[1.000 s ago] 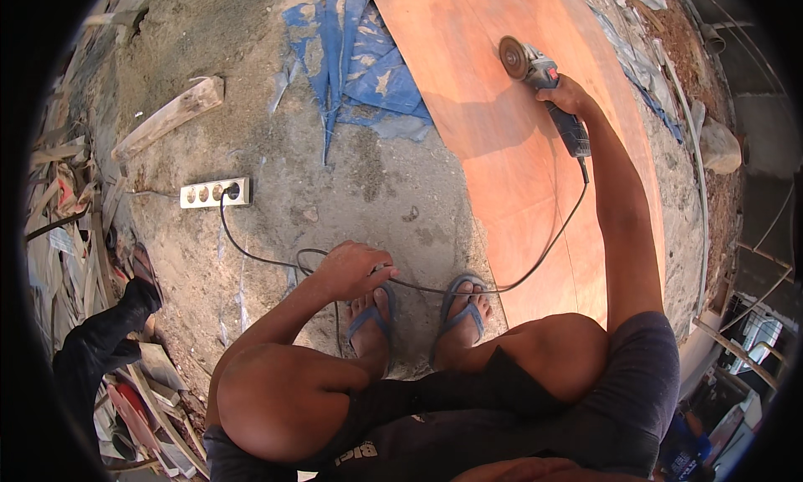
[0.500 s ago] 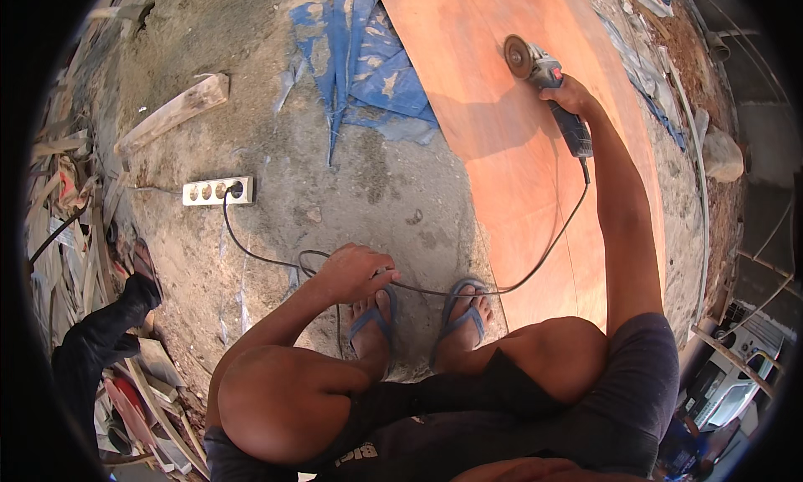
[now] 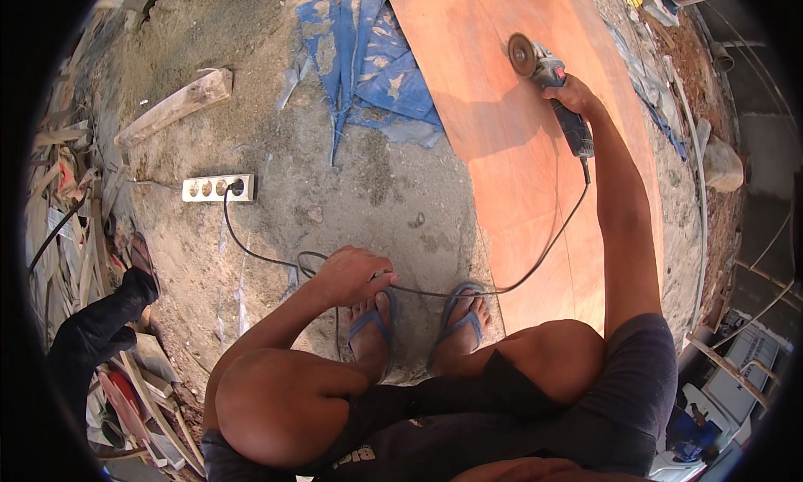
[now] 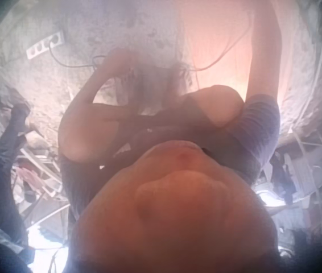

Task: The person uses an angle grinder to cut a large sheet of plywood on a construction site floor. They guide the tool along the sheet to make a straight cut while managing the power cord.

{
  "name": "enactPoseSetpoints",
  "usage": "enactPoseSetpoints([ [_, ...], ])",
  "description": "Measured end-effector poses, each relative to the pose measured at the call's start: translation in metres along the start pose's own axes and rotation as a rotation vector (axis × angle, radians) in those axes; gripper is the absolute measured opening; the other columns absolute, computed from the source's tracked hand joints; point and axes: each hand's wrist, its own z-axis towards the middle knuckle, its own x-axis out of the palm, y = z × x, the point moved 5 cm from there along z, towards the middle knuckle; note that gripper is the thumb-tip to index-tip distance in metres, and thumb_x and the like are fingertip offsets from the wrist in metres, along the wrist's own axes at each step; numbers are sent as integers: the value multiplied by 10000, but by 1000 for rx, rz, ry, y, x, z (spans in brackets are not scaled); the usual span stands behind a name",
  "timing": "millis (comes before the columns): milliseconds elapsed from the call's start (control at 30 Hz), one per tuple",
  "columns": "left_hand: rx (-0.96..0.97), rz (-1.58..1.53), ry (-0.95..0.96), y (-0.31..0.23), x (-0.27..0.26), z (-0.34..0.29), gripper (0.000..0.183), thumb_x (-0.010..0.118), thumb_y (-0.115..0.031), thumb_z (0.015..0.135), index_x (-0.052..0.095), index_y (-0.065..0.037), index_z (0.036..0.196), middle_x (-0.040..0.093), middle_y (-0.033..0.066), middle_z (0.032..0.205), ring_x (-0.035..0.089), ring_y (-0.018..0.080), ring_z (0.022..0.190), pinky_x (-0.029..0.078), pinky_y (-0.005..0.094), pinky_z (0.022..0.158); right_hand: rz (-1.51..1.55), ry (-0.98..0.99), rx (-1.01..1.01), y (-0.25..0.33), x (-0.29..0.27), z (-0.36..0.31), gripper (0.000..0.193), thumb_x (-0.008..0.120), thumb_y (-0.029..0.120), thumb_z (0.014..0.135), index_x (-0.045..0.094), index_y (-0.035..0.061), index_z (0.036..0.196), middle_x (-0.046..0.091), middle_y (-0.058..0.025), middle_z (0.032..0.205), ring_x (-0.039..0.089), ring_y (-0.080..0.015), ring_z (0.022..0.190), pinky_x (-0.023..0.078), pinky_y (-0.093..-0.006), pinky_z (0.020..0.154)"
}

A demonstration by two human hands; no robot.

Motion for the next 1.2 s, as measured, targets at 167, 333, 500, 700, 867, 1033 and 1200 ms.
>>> enactPoseSetpoints([
  [167,-6,2,-5,-3,-5,-1,357,563,-437,993,720,-117,999,718,150,884,686,361,929,488,495,908,-8,-7,9,-1,-2,7,519,784,340,714,662,-5,1082,678,-124,921,666,-254,778,542,-430,704],
  [333,-34,-9,7,0,-4,-3,349,570,-435,988,726,-124,1009,725,149,905,684,361,934,485,499,910,9,10,-13,11,-2,5,517,784,338,718,662,-3,1087,677,-120,916,664,-252,770,540,-428,697],
  [500,-46,-3,-4,0,-6,-5,345,569,-434,990,727,-129,1016,725,148,911,682,365,942,486,500,918,-5,1,-38,12,-6,14,511,784,332,720,666,-10,1080,678,-120,902,663,-249,768,541,-422,696],
  [700,-64,-8,23,1,-8,-3,335,572,-429,992,730,-134,1021,729,139,934,682,352,967,487,498,927,-32,-27,-55,2,-7,32,511,788,336,715,670,-17,1065,679,-123,898,663,-245,765,543,-412,702],
  [867,-70,-14,18,0,-10,-5,329,575,-424,991,730,-135,1022,728,140,923,687,354,957,494,500,916,5,9,-48,11,-3,31,539,791,338,713,662,-23,1091,686,-132,920,669,-253,773,544,-416,710],
  [1033,-54,-7,-4,0,-10,-5,326,575,-418,991,731,-133,1009,726,142,892,693,361,928,503,500,897,-27,-13,-41,20,-7,28,544,788,339,719,659,-22,1106,692,-138,939,675,-263,784,547,-422,722],
  [1200,-54,-16,-22,2,-6,-6,329,581,-413,987,730,-120,1002,728,146,886,696,361,918,505,500,891,-8,2,-53,20,-7,35,538,786,339,727,659,-14,1112,690,-135,943,674,-259,797,549,-419,733],
])
